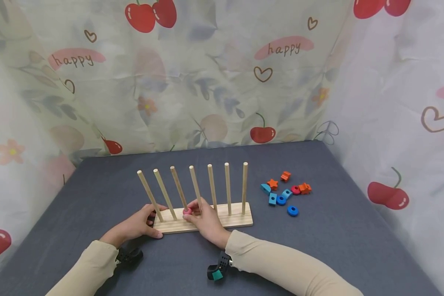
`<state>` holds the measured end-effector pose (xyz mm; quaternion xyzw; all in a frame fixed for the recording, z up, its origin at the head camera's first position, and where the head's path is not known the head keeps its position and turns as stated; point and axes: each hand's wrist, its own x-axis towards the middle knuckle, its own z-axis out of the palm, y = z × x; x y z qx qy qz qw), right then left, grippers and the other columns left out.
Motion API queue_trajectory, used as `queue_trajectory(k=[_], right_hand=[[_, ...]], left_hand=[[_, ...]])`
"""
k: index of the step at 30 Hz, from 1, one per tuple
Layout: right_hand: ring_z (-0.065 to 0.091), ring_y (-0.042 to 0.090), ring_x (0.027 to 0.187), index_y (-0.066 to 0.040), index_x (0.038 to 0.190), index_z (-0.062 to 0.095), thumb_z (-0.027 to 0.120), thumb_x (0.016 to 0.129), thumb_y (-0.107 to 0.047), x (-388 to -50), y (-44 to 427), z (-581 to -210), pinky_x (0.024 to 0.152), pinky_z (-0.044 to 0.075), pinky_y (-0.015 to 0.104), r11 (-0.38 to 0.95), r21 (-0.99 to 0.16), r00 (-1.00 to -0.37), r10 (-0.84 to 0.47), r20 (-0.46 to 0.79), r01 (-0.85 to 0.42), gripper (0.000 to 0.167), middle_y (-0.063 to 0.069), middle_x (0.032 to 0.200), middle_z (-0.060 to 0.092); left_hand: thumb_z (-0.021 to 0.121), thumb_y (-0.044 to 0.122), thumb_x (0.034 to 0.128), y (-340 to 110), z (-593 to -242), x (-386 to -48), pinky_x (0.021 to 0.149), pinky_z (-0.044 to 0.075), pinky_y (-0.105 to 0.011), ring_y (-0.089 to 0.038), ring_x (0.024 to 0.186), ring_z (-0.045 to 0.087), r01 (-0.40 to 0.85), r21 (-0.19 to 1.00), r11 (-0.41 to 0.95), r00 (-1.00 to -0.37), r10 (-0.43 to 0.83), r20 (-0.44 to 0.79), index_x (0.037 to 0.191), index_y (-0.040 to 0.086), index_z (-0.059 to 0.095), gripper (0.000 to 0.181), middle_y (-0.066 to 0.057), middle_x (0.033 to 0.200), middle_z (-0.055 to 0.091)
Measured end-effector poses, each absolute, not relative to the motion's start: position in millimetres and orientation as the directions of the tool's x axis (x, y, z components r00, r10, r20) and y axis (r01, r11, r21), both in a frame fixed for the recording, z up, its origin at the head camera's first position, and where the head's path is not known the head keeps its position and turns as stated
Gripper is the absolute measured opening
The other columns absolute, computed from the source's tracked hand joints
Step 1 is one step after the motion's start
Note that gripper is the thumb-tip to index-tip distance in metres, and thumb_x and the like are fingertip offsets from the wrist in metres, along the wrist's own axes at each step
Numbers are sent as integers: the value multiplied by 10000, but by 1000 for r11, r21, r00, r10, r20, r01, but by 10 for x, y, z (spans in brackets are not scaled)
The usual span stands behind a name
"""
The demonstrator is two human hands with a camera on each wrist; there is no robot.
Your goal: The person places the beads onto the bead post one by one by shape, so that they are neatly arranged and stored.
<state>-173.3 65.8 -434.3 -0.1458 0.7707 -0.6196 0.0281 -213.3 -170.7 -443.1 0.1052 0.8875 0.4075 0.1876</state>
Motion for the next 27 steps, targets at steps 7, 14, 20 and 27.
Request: queue_trajectory(k=[7,14,20,27], right_hand=[[625,264,967,29,1089,522,665,898,-51,-1886,651,-4610,753,475,187,179,-967,-956,-264,128,-179,251,193,1062,664],[633,230,1011,-6,1122,540,704,886,-137,-1914,679,-4662,840,497,259,142,-979,-954,-282,103,-147,317,144,1095,658],[540,297,1233,-54,1279,530,715,886,-221,-1821,748,-4621,1012,419,462,165,-983,-962,-272,34,-81,466,150,1305,567],[274,353,1433,16,1453,336,680,902,-117,-1668,925,-4565,1141,235,474,146,-987,-937,-349,9,-64,663,208,1521,336]], left_hand=[[899,109,639,-1713,-4455,-2145,886,404,-418,-276,1044,463,33,761,648,-913,330,-241,1313,84,529,769,-148,1190,453],[895,115,648,-1732,-4454,-2137,885,404,-424,-272,1043,459,36,763,645,-913,332,-237,1313,95,529,759,-142,1194,452],[894,130,656,-1730,-4460,-2125,894,409,-445,-272,1046,461,29,766,642,-909,337,-247,1307,112,533,745,-137,1197,453],[891,124,659,-1724,-4448,-2132,898,412,-451,-277,1055,458,44,766,642,-907,347,-239,1305,105,531,740,-139,1193,455]])
